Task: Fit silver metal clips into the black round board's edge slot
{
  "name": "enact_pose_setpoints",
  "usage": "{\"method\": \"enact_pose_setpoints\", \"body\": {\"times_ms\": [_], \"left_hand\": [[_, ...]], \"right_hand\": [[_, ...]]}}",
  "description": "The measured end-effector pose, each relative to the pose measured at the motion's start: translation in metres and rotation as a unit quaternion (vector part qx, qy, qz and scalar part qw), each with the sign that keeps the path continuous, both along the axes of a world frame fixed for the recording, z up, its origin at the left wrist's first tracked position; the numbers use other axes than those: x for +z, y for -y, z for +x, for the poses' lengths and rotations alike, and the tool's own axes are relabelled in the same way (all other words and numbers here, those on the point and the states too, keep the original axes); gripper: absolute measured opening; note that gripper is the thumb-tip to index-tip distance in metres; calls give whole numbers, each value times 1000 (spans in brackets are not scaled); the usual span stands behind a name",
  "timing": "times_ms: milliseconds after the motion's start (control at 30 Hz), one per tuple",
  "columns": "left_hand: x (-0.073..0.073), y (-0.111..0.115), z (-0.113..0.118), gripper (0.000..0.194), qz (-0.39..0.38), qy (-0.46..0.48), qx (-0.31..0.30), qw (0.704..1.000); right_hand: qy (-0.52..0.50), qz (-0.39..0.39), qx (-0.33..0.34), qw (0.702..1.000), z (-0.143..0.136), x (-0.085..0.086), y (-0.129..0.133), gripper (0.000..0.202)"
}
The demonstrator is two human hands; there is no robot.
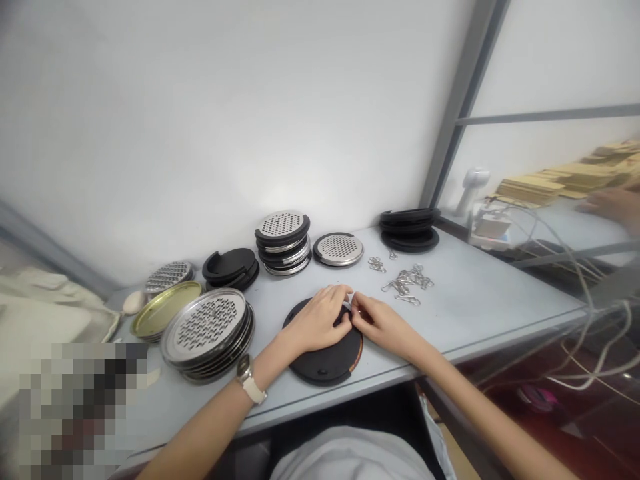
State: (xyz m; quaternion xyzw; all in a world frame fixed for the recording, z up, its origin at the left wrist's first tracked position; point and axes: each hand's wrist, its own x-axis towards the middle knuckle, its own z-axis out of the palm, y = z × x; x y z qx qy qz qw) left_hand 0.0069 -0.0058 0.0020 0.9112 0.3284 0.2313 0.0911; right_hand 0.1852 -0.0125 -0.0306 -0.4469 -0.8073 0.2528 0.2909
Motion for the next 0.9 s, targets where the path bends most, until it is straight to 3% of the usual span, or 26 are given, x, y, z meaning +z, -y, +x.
{"method": "enact_pose_setpoints", "body": {"times_ms": [900], "left_hand": [[-1,-1,0,28,0,7,0,1000]], "right_hand": [[-6,2,-4,1000,1,-1,-1,13]]}}
